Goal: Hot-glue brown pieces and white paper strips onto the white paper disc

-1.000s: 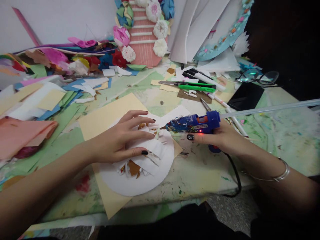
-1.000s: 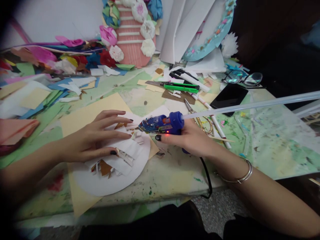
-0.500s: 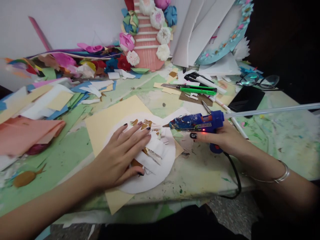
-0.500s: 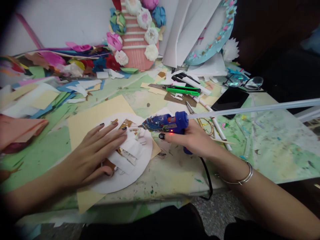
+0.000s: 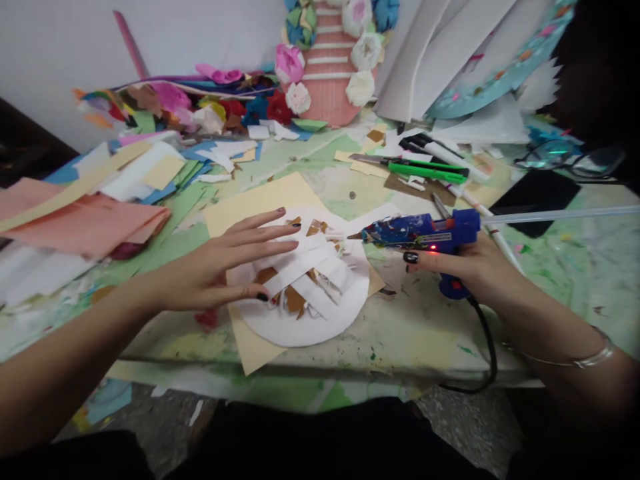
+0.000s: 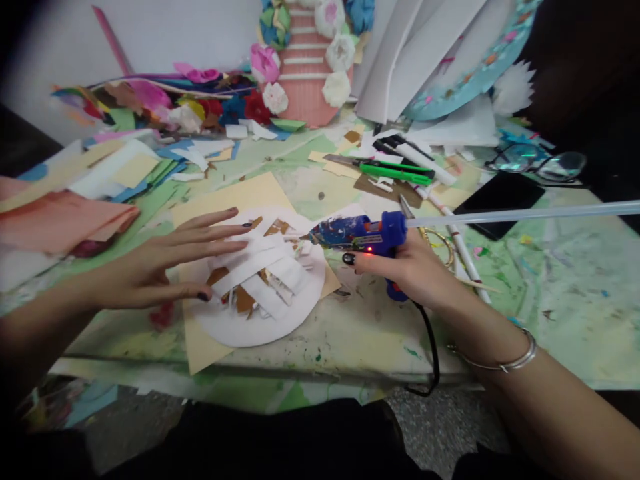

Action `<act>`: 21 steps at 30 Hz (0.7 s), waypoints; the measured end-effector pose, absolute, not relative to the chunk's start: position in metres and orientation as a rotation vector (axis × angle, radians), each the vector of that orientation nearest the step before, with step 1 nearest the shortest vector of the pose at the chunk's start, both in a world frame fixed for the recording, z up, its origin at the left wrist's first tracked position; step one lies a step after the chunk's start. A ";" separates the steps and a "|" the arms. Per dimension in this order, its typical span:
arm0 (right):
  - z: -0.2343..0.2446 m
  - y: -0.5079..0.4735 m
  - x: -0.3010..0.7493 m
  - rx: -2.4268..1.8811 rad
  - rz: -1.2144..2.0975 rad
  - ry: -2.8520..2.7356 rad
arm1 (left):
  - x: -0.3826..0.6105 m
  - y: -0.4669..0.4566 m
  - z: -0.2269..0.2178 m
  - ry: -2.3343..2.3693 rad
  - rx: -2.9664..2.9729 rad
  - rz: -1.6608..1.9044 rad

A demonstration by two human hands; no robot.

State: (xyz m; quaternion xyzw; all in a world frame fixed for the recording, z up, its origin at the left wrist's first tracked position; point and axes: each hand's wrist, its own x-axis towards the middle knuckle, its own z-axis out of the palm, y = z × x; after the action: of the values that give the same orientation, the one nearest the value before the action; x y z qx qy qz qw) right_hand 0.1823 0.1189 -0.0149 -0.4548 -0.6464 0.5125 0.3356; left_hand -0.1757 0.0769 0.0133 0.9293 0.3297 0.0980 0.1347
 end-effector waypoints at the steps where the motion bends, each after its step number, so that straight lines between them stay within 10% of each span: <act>1: -0.015 0.119 0.182 -1.191 1.327 -1.677 | -0.180 0.075 0.014 0.949 2.698 0.263; 21: -0.026 0.118 0.186 -1.332 1.281 -1.590 | -0.176 0.071 -0.002 1.143 2.819 0.264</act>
State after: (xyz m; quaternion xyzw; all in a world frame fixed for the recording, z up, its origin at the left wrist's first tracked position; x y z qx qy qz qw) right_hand 0.1863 0.1176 -0.0256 -0.5130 -0.6123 0.4931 0.3445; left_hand -0.1763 0.0706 -0.0022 0.9224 0.3738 0.0865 0.0440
